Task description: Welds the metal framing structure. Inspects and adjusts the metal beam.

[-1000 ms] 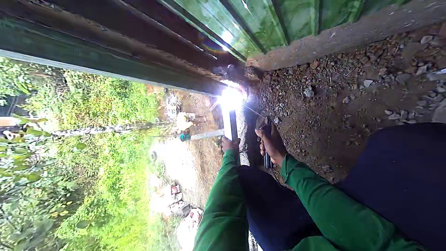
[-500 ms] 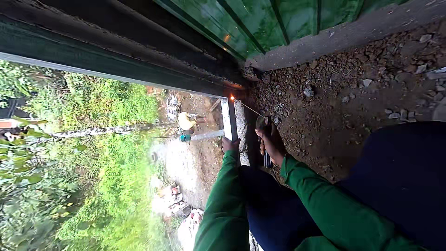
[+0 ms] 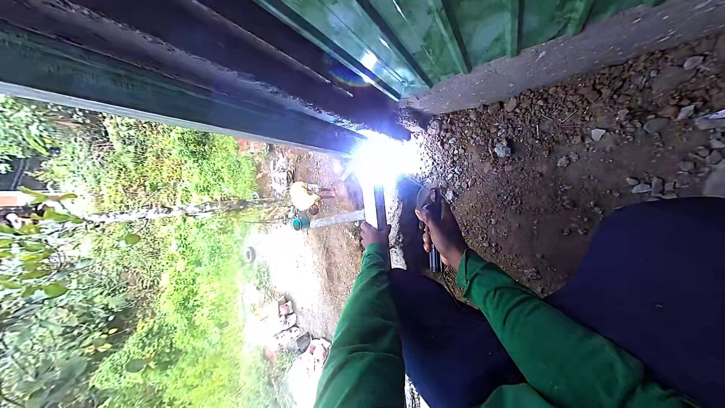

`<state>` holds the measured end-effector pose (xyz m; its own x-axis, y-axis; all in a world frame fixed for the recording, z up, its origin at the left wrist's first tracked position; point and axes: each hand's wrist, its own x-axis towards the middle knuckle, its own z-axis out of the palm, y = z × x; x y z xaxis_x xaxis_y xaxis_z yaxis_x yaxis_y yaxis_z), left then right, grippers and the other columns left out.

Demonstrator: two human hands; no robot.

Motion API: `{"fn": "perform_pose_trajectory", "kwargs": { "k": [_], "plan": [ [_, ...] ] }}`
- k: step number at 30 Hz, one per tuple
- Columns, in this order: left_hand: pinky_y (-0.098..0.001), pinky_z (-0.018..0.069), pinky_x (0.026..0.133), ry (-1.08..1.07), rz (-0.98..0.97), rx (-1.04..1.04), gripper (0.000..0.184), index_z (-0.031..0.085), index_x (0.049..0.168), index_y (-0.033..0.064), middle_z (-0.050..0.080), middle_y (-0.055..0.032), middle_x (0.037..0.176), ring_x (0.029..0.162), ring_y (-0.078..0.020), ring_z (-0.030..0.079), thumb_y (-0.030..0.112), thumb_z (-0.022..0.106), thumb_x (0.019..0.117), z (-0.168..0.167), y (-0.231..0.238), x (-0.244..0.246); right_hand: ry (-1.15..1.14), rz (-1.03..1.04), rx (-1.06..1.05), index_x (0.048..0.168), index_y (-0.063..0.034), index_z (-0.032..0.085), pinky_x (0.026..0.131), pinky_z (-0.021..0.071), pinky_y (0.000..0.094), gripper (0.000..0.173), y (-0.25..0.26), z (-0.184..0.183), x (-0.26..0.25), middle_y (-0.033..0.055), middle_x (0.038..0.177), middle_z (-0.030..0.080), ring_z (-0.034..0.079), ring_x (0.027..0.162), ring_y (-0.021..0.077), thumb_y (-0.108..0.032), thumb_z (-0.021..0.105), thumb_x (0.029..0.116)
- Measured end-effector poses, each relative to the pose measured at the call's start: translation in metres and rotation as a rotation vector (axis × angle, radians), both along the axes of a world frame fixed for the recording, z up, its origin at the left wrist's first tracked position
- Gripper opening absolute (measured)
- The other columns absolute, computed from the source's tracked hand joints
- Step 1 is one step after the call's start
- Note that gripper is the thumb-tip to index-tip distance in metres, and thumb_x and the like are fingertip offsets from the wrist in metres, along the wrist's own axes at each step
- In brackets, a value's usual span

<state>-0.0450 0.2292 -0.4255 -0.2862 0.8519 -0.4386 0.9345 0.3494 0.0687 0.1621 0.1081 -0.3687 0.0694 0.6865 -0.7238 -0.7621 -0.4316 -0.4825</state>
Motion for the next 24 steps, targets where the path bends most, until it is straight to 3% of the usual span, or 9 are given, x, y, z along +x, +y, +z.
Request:
{"fn": "perform_pose_trajectory", "kwargs": {
  "k": [4, 7, 13, 24],
  "plan": [
    [-0.0625, 0.047, 0.106, 0.01, 0.008, -0.002, 0.102, 0.034, 0.154, 0.0018, 0.052, -0.0322, 0.143, 0.13, -0.048, 0.054, 0.044, 0.088, 0.0785, 0.001, -0.001, 0.002, 0.0, 0.0, -0.01, 0.163, -0.0276, 0.014, 0.043, 0.0505, 0.0319, 0.084, 0.001, -0.001, 0.0, 0.0079, 0.076, 0.049, 0.049, 0.045, 0.0165, -0.042, 0.067, 0.0997],
    [-0.0608, 0.0486, 0.105, 0.046, -0.028, -0.049, 0.092, 0.04, 0.151, -0.0034, 0.057, -0.0313, 0.138, 0.127, -0.0452, 0.058, 0.043, 0.083, 0.0845, 0.012, -0.004, 0.012, -0.029, -0.033, 0.0, 0.163, -0.0245, 0.017, 0.048, 0.0538, 0.0352, 0.076, -0.001, -0.003, -0.002, 0.0108, 0.081, 0.056, 0.055, 0.05, 0.0189, -0.036, 0.061, 0.1027],
    [-0.0637, 0.0483, 0.105, 0.012, -0.023, -0.029, 0.101, 0.031, 0.155, -0.0004, 0.054, -0.0332, 0.14, 0.127, -0.0489, 0.057, 0.043, 0.085, 0.0818, 0.008, -0.002, 0.006, 0.07, -0.075, -0.016, 0.16, -0.023, 0.023, 0.045, 0.0512, 0.0324, 0.075, 0.0, 0.002, 0.003, 0.0089, 0.083, 0.053, 0.05, 0.047, 0.0165, -0.041, 0.066, 0.1005],
    [-0.0634, 0.0483, 0.105, 0.001, -0.015, -0.006, 0.102, 0.032, 0.154, 0.0012, 0.054, -0.0333, 0.14, 0.128, -0.0497, 0.056, 0.041, 0.087, 0.0792, -0.005, 0.001, -0.003, 0.114, -0.065, -0.027, 0.157, -0.0236, 0.029, 0.042, 0.0496, 0.0308, 0.069, 0.001, 0.001, 0.004, 0.0085, 0.079, 0.051, 0.049, 0.045, 0.0158, -0.041, 0.066, 0.101]
  ]
}}
